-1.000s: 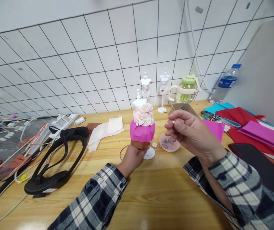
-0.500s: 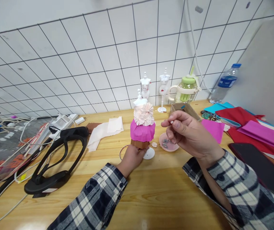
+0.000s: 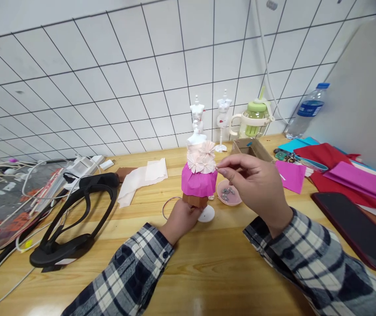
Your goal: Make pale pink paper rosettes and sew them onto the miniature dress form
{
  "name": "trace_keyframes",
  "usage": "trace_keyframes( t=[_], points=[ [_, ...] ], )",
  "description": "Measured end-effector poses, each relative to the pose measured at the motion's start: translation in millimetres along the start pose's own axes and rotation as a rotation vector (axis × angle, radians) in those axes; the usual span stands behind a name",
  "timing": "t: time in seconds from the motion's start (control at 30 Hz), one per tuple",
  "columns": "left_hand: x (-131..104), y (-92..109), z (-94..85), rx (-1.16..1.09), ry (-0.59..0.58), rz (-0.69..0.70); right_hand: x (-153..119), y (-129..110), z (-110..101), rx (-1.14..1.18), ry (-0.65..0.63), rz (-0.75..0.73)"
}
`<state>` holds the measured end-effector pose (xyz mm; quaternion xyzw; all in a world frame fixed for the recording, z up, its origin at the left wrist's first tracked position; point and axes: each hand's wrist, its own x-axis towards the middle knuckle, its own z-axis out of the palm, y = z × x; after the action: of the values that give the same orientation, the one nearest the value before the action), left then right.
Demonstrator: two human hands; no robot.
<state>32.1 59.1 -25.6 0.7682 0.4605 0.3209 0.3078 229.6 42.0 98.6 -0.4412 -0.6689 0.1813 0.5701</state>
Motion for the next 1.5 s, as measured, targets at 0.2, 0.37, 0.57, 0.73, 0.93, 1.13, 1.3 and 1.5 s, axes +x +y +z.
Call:
trace_keyframes(
  t=[0.2,0.37,0.57,0.73,0.93,1.13,1.3,1.5],
  points=[
    [-2.2,7.7,1.9,-0.002,0.004,0.059,-1.2,1.0,3.3,-0.308,0.086,-0.253],
    [-2.7,8.6,1.1,0.048,-0.029,0.067,-3.2,3.3,6.6,-0.359,0.068,-0.265],
    [-3.3,6.4,1.3,0.111,-0.021,0.126,-5.0,5.1,8.5,-0.380,0.068,-0.237],
    [-3.3,7.0,0.9,0.126,-0.025,0.138,-4.9,5.4,9.5,-0.395,0.061,-0.216],
    [-3.0,5.2,1.3,0.084,0.004,0.161,-5.8,4.8,9.1,-0.409,0.081,-0.233],
    [-3.4,4.4,1.6,0.119,-0.001,0.180,-5.5,5.6,8.2,-0.388,0.062,-0.232],
    [-3.3,2.3,1.9,0.108,-0.031,0.149,-5.8,2.1,7.2,-0.378,0.024,-0.233],
    [-3.3,3.1,0.9,0.140,-0.044,0.151,-6.0,1.2,7.1,-0.380,0.036,-0.234]
  ],
)
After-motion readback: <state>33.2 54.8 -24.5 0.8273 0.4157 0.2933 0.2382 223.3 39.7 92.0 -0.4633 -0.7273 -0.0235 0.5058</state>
